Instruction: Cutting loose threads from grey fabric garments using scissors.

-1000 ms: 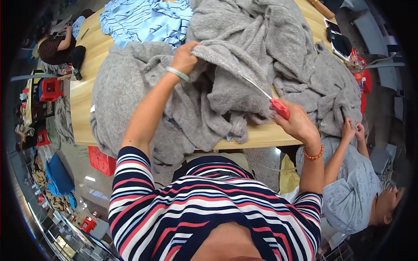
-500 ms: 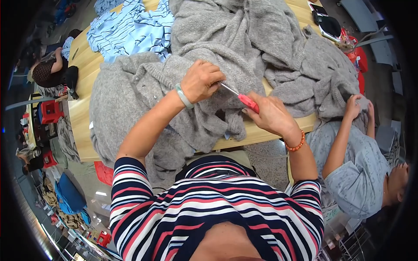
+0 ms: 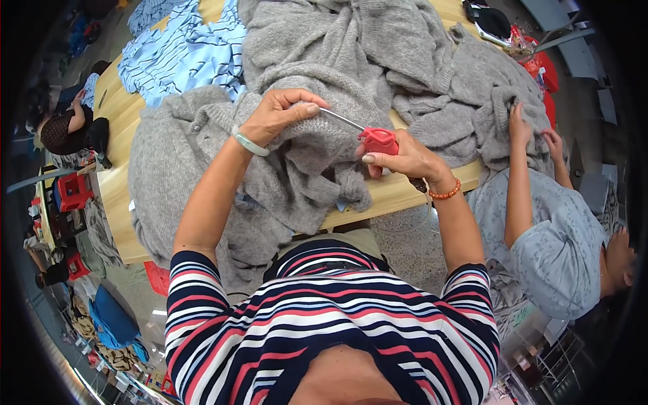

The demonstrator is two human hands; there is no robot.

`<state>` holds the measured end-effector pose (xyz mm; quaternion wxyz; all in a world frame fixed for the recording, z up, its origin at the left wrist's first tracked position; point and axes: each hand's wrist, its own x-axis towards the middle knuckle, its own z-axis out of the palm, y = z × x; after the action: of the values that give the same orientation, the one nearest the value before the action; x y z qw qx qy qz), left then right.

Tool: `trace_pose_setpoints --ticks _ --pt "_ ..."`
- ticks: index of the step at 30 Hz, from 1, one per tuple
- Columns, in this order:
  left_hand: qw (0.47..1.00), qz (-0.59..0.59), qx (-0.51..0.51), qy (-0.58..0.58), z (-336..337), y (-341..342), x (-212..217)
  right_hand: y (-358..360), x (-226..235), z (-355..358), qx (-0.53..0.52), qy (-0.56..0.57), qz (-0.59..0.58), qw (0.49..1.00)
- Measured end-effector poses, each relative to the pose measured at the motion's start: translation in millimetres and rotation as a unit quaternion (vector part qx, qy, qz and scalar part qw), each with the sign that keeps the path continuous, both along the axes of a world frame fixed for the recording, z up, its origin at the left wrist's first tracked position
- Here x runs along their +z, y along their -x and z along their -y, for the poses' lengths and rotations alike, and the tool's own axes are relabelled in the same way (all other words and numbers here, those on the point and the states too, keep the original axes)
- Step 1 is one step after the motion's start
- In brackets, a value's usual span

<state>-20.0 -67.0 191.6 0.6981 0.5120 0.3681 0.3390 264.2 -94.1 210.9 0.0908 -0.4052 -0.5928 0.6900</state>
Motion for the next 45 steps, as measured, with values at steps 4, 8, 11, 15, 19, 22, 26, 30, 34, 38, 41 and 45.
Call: trace_pose_setpoints --ticks 4,8,11,15,19,22,26,30,34,38,41,45 --pt "0.998 -0.058 -0.002 -0.038 -1.0 4.7 -4.9 -1.3 -3.6 1.0 -0.005 0.009 -0.006 1.0" --pt "0.997 -0.078 -0.011 -0.006 1.0 11.3 -4.8 -1.6 -2.8 6.1 -0.018 0.005 -0.029 0.999" --pt "1.0 -0.016 0.003 0.008 -0.7 13.4 -14.0 -4.4 -3.3 4.0 -0.023 0.008 -0.03 0.999" --pt "1.0 -0.005 0.0 0.005 8.9 8.6 -26.9 -7.1 -4.8 11.0 -0.041 0.006 -0.023 0.999" --pt "0.991 -0.071 -0.006 -0.115 22.6 -18.8 -16.7 8.5 -18.0 -0.3 -0.047 -0.007 -0.091 0.995" --pt "0.983 -0.056 0.019 -0.173 26.8 -39.3 -31.1 19.7 -20.9 -10.7 -0.014 -0.069 -0.026 0.997" --pt "0.978 -0.187 0.019 -0.091 22.4 -34.7 -28.7 35.2 -31.9 -10.6 -0.148 -0.107 -0.106 0.977" --pt "0.95 -0.238 -0.006 -0.202 16.7 -20.2 -25.3 27.0 -15.4 -26.7 -0.349 -0.179 -0.12 0.912" --pt "0.928 0.054 0.354 -0.102 -56.1 7.6 33.0 19.1 -3.5 -14.7 -0.282 -0.343 0.06 0.894" --pt "0.788 -0.043 0.513 -0.338 -97.5 42.7 45.7 37.3 -43.9 9.6 -0.217 -0.271 0.088 0.934" --pt "0.741 -0.335 0.395 -0.427 -60.8 57.2 -5.7 41.9 -56.5 16.2 -0.234 -0.312 0.163 0.906" --pt "0.676 -0.582 0.101 -0.44 4.9 44.2 -50.8 50.7 -78.8 22.3 -0.227 -0.456 0.194 0.839"
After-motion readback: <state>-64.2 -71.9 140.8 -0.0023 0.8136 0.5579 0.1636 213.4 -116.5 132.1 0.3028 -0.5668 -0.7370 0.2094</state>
